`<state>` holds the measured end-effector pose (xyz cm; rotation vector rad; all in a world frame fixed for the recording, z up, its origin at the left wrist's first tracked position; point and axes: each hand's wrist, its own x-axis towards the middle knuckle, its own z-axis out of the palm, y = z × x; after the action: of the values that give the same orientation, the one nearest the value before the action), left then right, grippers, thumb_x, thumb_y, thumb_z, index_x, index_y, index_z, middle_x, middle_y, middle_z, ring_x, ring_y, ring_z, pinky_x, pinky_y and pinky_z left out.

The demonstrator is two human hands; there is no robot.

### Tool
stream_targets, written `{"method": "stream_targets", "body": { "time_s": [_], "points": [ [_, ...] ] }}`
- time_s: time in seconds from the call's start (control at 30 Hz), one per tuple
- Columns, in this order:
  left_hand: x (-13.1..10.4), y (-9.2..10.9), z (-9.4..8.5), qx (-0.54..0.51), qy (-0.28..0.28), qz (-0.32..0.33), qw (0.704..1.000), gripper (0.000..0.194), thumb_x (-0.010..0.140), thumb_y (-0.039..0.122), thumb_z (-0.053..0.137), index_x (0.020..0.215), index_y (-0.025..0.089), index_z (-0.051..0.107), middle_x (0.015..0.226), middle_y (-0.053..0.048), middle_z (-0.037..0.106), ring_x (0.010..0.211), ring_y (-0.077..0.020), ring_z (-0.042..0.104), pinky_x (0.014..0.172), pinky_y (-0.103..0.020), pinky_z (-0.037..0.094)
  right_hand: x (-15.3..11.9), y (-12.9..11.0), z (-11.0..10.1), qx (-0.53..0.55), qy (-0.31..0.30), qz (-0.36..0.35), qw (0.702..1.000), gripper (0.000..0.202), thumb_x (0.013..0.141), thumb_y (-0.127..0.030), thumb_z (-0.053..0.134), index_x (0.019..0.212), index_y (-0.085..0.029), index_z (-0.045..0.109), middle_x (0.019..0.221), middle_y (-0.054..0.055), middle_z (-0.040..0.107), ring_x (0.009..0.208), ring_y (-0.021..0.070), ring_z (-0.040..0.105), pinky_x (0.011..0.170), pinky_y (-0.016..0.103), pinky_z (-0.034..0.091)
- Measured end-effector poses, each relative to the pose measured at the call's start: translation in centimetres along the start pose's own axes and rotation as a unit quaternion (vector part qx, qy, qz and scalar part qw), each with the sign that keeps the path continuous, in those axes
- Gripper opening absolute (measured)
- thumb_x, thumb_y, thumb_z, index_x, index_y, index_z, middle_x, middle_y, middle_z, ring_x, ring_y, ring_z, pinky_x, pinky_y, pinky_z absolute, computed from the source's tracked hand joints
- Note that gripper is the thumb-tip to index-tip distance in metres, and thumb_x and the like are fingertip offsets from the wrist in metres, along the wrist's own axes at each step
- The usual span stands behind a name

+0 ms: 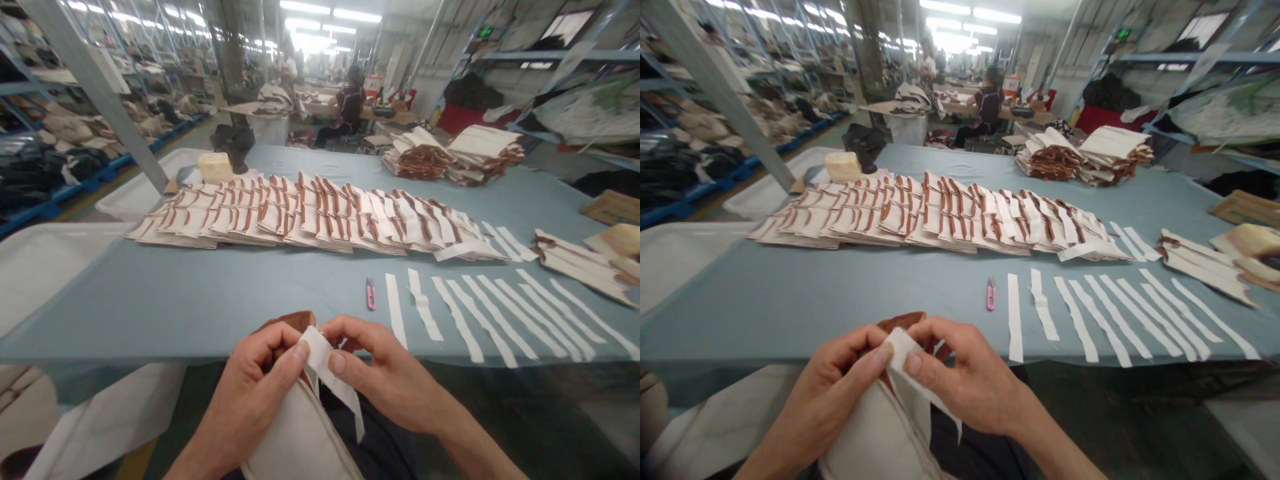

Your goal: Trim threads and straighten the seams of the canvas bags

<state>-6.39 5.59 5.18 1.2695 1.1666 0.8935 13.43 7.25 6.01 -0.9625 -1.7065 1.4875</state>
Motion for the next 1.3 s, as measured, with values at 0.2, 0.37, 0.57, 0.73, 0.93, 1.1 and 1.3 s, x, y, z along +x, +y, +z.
{"method": "stream_targets", "body": {
  "time_s": [0.2, 0.37, 0.57, 0.73, 0.93, 1.1, 1.3],
  "points": [
    [-0.6, 0.5, 0.6, 0.038, 0.009, 0.033, 0.999, 0.038, 0.094, 0.046, 0.06, 0.07, 0.017, 0.062, 0.063, 0.002, 0.053, 0.057, -0.0118, 0.044, 0.053, -0.021, 0.035, -0.4, 1.3, 3.0, 0.147, 0.106, 0.024, 0.983, 0.037, 0.095, -0.054, 0.071, 0.09, -0.019, 0.061, 0.069, -0.006, 0.054, 0.06, 0.0088, 0.044, 0.057, 0.021, 0.038],
    [-0.9, 0.2, 0.6, 0.069, 0.03, 0.032, 0.997, 0.038, 0.097, 0.046, 0.059, 0.072, 0.018, 0.063, 0.065, 0.002, 0.056, 0.057, -0.0125, 0.047, 0.053, -0.023, 0.036, -0.6, 1.5, 3.2, 0.218, 0.073, 0.065, 0.971, 0.048, 0.089, -0.064, 0.074, 0.089, -0.019, 0.057, 0.064, -0.009, 0.045, 0.054, 0.0064, 0.032, 0.05, 0.019, 0.03],
    [-1.7, 0.2, 0.0, 0.136, -0.01, 0.066, 0.988, 0.045, 0.107, 0.047, 0.041, 0.096, 0.019, 0.074, 0.098, -0.005, 0.075, 0.087, -0.0194, 0.065, 0.08, -0.027, 0.048, -0.9, 1.7, 2.5, 0.154, 0.119, 0.054, 0.98, 0.047, 0.09, -0.062, 0.073, 0.081, -0.019, 0.057, 0.065, -0.007, 0.047, 0.056, 0.0073, 0.035, 0.052, 0.02, 0.034],
    [-2.5, -0.7, -0.8, 0.129, -0.058, 0.003, 0.99, 0.038, 0.102, 0.042, 0.057, 0.134, 0.023, 0.063, 0.125, -0.008, 0.074, 0.109, -0.0246, 0.069, 0.088, -0.028, 0.052, -1.5, 2.9, 2.6, 0.226, 0.125, 0.067, 0.964, 0.05, 0.087, -0.065, 0.075, 0.079, -0.02, 0.054, 0.056, -0.012, 0.035, 0.049, 0.0056, 0.023, 0.045, 0.019, 0.024],
    [-3.0, -0.1, -1.5, 0.123, -0.008, -0.077, 0.989, 0.025, 0.095, 0.045, 0.063, 0.091, 0.02, 0.058, 0.063, 0.006, 0.052, 0.054, -0.0105, 0.044, 0.049, -0.018, 0.034, -2.4, 4.0, 4.2, 0.305, 0.112, 0.103, 0.94, 0.053, 0.087, -0.069, 0.073, 0.082, -0.021, 0.051, 0.051, -0.013, 0.033, 0.044, 0.0046, 0.019, 0.041, 0.019, 0.017],
    [-2.4, 1.5, -2.3, 0.23, -0.014, -0.04, 0.972, 0.028, 0.095, 0.039, 0.061, 0.075, 0.019, 0.058, 0.066, 0.004, 0.054, 0.058, -0.0108, 0.046, 0.05, -0.019, 0.034, -3.0, 4.2, 6.2, 0.319, 0.083, 0.13, 0.935, 0.054, 0.088, -0.071, 0.071, 0.083, -0.02, 0.051, 0.055, -0.012, 0.036, 0.046, 0.0045, 0.022, 0.042, 0.018, 0.018],
    [-0.3, 3.3, -4.3, 0.339, -0.111, -0.022, 0.934, 0.031, 0.098, 0.036, 0.056, 0.072, 0.019, 0.061, 0.063, 0.004, 0.057, 0.056, -0.0104, 0.046, 0.05, -0.019, 0.031, -2.8, 4.4, 7.8, 0.325, 0.048, 0.144, 0.933, 0.056, 0.086, -0.073, 0.07, 0.083, -0.021, 0.049, 0.058, -0.011, 0.038, 0.048, 0.0052, 0.025, 0.045, 0.019, 0.022]
  ]
}}
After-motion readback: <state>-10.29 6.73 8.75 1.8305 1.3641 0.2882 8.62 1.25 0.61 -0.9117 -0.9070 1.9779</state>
